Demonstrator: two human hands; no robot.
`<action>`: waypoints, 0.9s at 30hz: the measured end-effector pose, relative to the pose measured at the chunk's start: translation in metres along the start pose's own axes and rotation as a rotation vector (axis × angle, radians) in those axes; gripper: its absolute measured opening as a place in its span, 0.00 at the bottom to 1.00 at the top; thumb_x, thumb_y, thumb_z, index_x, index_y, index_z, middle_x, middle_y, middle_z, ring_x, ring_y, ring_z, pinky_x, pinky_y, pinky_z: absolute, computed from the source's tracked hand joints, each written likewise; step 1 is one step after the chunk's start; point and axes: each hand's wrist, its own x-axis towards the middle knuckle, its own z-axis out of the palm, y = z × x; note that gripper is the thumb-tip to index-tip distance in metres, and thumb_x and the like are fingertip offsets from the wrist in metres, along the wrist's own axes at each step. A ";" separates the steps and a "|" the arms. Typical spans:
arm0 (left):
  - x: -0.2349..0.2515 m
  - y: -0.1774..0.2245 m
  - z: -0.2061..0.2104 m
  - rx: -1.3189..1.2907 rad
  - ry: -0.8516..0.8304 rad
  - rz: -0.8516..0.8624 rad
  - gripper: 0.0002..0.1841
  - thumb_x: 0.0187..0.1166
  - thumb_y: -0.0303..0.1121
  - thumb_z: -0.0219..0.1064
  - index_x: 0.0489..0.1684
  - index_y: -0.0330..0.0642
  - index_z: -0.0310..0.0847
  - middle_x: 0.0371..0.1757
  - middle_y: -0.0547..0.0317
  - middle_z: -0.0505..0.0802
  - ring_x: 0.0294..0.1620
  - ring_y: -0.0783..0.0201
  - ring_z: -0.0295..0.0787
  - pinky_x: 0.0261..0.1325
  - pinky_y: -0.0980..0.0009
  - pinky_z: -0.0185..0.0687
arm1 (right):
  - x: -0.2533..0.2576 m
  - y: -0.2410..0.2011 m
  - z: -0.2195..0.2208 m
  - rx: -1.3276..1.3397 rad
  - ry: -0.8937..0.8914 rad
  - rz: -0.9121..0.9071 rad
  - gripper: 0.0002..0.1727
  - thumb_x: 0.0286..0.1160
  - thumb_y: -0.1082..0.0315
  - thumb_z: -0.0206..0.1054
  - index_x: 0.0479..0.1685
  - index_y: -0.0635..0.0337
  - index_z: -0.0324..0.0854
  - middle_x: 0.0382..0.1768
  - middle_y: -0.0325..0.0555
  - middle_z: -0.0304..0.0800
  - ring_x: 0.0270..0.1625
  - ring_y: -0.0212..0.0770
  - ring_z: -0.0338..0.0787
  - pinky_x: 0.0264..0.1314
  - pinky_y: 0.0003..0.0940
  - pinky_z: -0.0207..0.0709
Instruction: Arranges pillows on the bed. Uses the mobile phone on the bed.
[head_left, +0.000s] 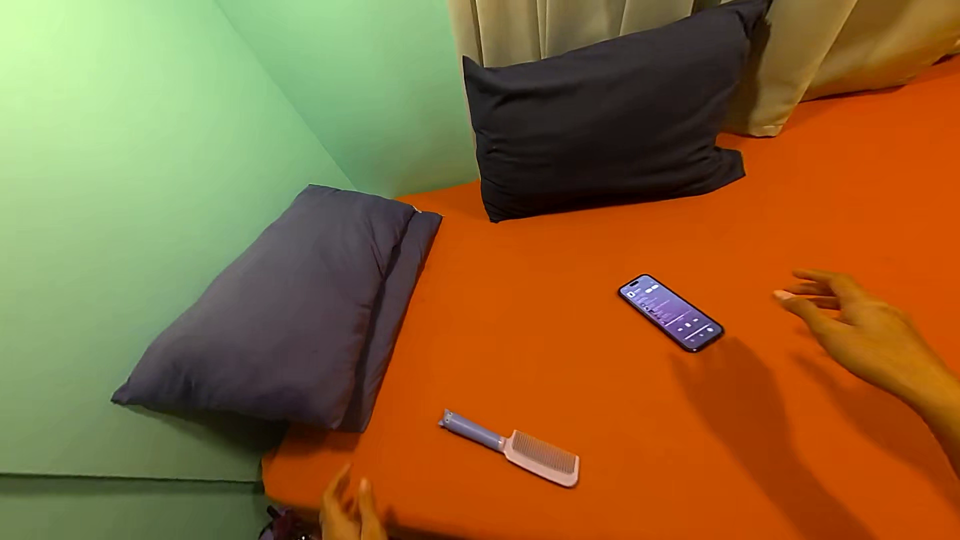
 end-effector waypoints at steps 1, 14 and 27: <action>0.016 0.021 0.010 0.014 -0.016 0.076 0.24 0.87 0.33 0.56 0.73 0.21 0.70 0.70 0.24 0.81 0.71 0.36 0.80 0.71 0.43 0.77 | -0.003 0.010 -0.008 0.022 0.015 0.035 0.35 0.88 0.47 0.58 0.85 0.63 0.65 0.72 0.69 0.81 0.73 0.68 0.80 0.73 0.69 0.69; 0.290 0.087 0.335 0.360 -0.489 0.164 0.36 0.86 0.40 0.62 0.86 0.24 0.56 0.85 0.22 0.65 0.89 0.30 0.57 0.88 0.38 0.52 | 0.079 0.045 0.082 0.230 -0.161 0.155 0.30 0.95 0.46 0.43 0.79 0.58 0.71 0.41 0.46 0.93 0.32 0.39 0.92 0.40 0.40 0.87; 0.413 0.086 0.431 0.279 -0.227 -0.059 0.51 0.67 0.68 0.72 0.84 0.36 0.67 0.82 0.24 0.72 0.86 0.28 0.61 0.82 0.27 0.49 | 0.098 0.092 0.105 0.381 -0.248 -0.104 0.19 0.91 0.57 0.49 0.50 0.53 0.86 0.26 0.28 0.86 0.16 0.20 0.74 0.16 0.14 0.66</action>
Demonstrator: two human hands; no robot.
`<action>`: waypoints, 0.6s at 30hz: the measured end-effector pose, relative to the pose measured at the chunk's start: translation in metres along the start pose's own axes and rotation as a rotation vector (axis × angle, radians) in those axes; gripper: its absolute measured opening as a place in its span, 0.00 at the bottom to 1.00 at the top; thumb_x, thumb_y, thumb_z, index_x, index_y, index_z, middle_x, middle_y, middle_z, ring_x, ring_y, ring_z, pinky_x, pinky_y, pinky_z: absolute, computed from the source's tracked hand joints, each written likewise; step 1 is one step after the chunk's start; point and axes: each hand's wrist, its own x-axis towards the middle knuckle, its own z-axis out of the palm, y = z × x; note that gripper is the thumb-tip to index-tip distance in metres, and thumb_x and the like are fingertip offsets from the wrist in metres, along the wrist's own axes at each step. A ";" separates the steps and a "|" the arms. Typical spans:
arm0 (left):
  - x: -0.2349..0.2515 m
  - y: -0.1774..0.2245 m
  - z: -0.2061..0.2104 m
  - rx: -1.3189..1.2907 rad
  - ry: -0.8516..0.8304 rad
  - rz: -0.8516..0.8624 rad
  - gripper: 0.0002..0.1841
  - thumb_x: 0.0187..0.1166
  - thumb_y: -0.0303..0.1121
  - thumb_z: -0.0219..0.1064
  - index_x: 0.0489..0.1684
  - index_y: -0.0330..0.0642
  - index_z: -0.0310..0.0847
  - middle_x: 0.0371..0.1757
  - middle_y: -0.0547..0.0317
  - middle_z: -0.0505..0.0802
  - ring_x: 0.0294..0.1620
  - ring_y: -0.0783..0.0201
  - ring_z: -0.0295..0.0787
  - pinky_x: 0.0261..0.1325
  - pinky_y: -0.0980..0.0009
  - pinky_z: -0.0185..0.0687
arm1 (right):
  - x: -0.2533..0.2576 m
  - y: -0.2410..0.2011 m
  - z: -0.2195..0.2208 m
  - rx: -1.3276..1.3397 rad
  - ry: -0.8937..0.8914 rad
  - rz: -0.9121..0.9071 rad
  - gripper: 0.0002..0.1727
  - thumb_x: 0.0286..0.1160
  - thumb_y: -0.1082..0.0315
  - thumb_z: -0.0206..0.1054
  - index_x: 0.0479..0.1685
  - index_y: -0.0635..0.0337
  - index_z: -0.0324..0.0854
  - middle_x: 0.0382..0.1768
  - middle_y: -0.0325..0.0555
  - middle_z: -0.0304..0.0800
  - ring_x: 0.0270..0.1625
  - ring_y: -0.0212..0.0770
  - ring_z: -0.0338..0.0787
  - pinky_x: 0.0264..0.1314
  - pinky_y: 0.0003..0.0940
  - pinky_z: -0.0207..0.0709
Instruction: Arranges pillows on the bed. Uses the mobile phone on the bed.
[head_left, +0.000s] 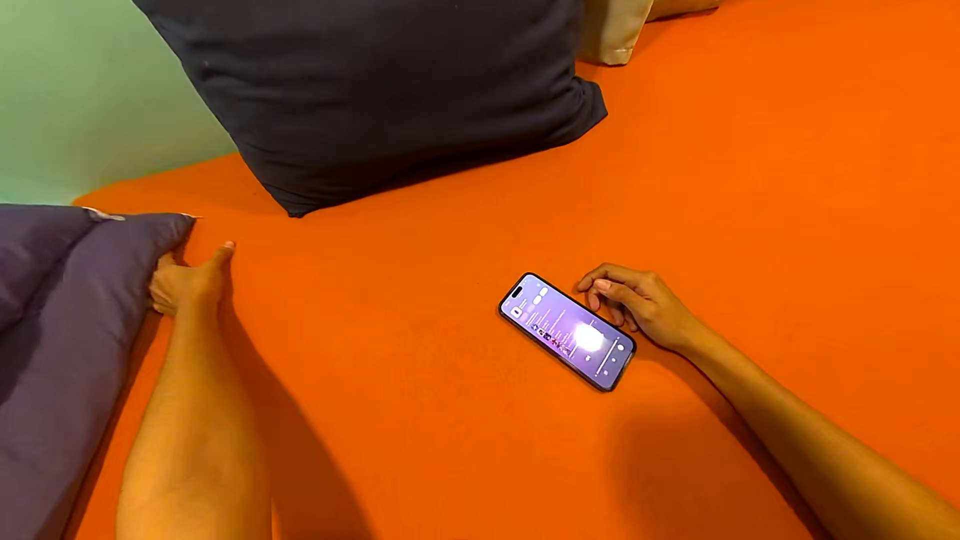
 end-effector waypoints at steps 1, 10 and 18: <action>0.005 0.001 0.002 0.004 0.001 0.008 0.47 0.70 0.66 0.70 0.83 0.39 0.70 0.81 0.25 0.73 0.86 0.28 0.61 0.82 0.28 0.50 | 0.000 0.000 0.000 0.003 -0.002 -0.002 0.19 0.91 0.57 0.49 0.51 0.53 0.86 0.27 0.28 0.86 0.17 0.20 0.73 0.17 0.14 0.65; 0.001 -0.013 0.002 -0.180 0.104 0.193 0.19 0.90 0.37 0.56 0.68 0.34 0.84 0.67 0.36 0.89 0.74 0.45 0.80 0.85 0.48 0.57 | 0.001 -0.001 0.002 0.018 -0.013 0.000 0.14 0.83 0.57 0.59 0.57 0.50 0.85 0.27 0.29 0.84 0.21 0.22 0.77 0.23 0.16 0.70; -0.122 0.054 -0.071 -0.007 -0.177 -0.124 0.24 0.97 0.29 0.34 0.78 0.20 0.65 0.82 0.25 0.73 0.87 0.34 0.61 0.88 0.41 0.45 | -0.003 -0.010 -0.012 0.102 -0.278 -0.047 0.18 0.80 0.63 0.57 0.51 0.49 0.94 0.47 0.35 0.79 0.40 0.23 0.80 0.31 0.13 0.70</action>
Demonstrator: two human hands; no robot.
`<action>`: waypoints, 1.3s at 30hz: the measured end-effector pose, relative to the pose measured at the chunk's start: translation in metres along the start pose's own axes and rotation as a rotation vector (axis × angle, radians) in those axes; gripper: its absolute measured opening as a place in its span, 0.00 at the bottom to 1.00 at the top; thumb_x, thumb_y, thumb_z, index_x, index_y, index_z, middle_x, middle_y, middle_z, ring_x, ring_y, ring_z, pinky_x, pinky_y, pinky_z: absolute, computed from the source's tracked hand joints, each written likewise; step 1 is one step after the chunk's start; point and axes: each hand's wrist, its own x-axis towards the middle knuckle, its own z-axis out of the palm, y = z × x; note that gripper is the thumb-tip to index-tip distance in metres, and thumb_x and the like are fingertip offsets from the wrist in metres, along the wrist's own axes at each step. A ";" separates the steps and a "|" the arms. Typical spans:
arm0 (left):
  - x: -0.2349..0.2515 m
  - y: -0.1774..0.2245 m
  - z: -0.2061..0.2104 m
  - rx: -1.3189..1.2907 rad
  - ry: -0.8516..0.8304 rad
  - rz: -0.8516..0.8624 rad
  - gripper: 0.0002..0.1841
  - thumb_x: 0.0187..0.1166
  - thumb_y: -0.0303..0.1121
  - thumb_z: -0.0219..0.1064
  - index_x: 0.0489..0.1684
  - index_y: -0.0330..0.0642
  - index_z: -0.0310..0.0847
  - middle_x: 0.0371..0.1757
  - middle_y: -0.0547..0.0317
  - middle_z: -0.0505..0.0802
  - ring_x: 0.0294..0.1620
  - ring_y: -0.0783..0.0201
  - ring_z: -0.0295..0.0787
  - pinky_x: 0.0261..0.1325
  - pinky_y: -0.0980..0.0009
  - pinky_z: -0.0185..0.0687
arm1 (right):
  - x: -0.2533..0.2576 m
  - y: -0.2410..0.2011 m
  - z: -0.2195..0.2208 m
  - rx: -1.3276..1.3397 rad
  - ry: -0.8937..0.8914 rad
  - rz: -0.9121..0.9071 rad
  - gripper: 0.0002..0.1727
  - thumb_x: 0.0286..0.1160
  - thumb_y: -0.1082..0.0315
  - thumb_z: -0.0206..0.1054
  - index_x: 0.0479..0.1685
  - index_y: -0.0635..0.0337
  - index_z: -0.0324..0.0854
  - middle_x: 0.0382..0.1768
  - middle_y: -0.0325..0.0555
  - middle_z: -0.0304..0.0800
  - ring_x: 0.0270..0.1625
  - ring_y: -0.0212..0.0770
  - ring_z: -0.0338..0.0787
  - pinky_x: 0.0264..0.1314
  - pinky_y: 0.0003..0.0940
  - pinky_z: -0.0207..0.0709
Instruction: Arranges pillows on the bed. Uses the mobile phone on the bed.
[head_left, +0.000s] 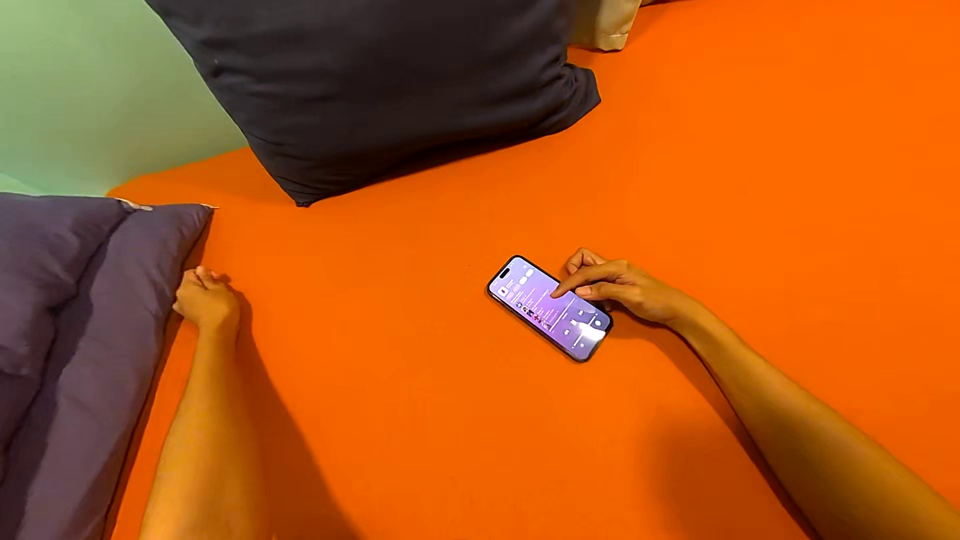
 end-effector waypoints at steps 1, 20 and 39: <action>0.003 -0.019 0.007 -0.014 0.044 0.088 0.24 0.97 0.31 0.34 0.74 0.19 0.68 0.77 0.22 0.76 0.84 0.31 0.65 0.85 0.38 0.49 | 0.000 -0.001 0.001 -0.013 0.000 -0.005 0.19 0.81 0.64 0.55 0.48 0.49 0.95 0.47 0.36 0.79 0.38 0.22 0.79 0.29 0.12 0.69; -0.105 -0.111 0.027 -0.020 0.154 0.182 0.26 0.97 0.40 0.39 0.52 0.26 0.80 0.48 0.32 0.89 0.60 0.38 0.84 0.69 0.40 0.67 | 0.000 -0.011 0.010 -0.293 0.012 0.035 0.28 0.91 0.56 0.53 0.89 0.25 0.65 0.48 0.44 0.86 0.43 0.43 0.84 0.48 0.53 0.77; -0.107 -0.108 0.047 0.105 0.237 0.175 0.24 0.97 0.41 0.38 0.52 0.29 0.76 0.43 0.27 0.88 0.51 0.30 0.89 0.54 0.34 0.79 | 0.007 -0.036 0.028 -0.414 -0.129 0.236 0.24 0.97 0.52 0.42 0.85 0.15 0.67 0.21 0.44 0.82 0.13 0.35 0.75 0.19 0.32 0.72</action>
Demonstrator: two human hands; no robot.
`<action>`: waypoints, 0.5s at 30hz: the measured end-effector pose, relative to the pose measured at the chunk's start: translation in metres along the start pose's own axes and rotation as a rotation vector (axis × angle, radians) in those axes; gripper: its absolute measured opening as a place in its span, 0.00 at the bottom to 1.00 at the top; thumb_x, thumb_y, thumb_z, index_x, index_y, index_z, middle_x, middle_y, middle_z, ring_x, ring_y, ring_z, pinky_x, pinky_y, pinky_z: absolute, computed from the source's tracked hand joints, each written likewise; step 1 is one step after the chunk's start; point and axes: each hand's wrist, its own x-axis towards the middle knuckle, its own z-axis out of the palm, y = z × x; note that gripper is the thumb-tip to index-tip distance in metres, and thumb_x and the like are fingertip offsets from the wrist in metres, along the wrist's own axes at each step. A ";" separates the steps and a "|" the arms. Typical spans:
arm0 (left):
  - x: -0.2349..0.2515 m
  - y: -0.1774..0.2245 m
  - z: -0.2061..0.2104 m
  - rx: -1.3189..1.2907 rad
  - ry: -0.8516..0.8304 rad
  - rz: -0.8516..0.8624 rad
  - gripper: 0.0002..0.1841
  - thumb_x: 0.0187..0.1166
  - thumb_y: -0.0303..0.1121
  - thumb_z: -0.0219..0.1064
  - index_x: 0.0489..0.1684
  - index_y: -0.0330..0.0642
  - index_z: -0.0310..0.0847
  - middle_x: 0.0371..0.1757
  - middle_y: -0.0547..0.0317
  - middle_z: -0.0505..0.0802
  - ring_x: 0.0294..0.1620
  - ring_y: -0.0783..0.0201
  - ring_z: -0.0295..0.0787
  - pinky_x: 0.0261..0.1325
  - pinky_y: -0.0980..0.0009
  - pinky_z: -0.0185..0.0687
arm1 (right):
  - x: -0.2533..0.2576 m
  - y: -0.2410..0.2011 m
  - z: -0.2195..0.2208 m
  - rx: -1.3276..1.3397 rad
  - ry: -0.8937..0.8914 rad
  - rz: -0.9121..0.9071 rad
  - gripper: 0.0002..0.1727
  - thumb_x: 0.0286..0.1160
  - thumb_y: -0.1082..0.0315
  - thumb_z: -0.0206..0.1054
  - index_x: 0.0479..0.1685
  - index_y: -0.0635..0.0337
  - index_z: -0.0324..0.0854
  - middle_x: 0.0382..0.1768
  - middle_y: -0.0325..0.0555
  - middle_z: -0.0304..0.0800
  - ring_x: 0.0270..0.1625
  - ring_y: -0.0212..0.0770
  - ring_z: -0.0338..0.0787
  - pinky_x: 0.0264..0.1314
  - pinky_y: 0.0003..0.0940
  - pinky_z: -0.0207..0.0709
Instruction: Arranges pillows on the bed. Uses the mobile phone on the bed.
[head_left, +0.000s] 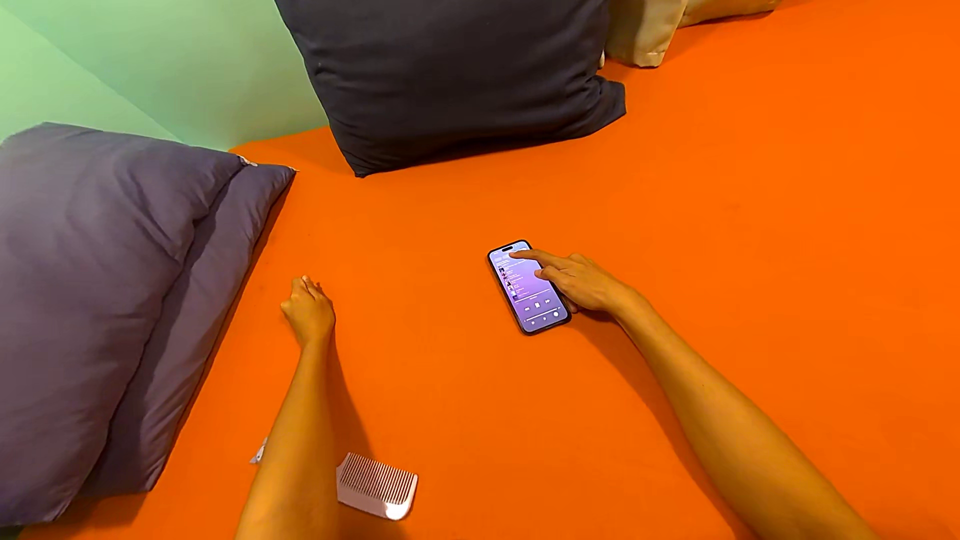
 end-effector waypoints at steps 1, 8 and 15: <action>0.000 -0.001 0.000 -0.002 0.004 0.002 0.24 0.97 0.41 0.39 0.52 0.29 0.76 0.42 0.27 0.88 0.50 0.30 0.89 0.54 0.35 0.79 | 0.000 0.000 0.000 0.002 -0.008 0.006 0.24 0.97 0.52 0.42 0.85 0.14 0.67 0.22 0.44 0.82 0.13 0.35 0.75 0.19 0.32 0.72; 0.001 -0.002 0.001 -0.003 0.004 -0.002 0.25 0.97 0.42 0.38 0.51 0.30 0.76 0.41 0.29 0.88 0.50 0.30 0.89 0.52 0.35 0.80 | -0.002 0.003 0.000 0.042 -0.021 -0.030 0.23 0.97 0.54 0.43 0.82 0.20 0.73 0.21 0.44 0.82 0.13 0.34 0.75 0.19 0.30 0.72; 0.000 -0.002 0.001 -0.007 0.001 0.002 0.24 0.97 0.42 0.38 0.52 0.29 0.76 0.42 0.28 0.88 0.50 0.29 0.88 0.52 0.34 0.79 | -0.001 0.006 -0.001 0.085 -0.039 -0.036 0.23 0.97 0.55 0.41 0.80 0.25 0.75 0.21 0.43 0.82 0.12 0.34 0.75 0.19 0.29 0.72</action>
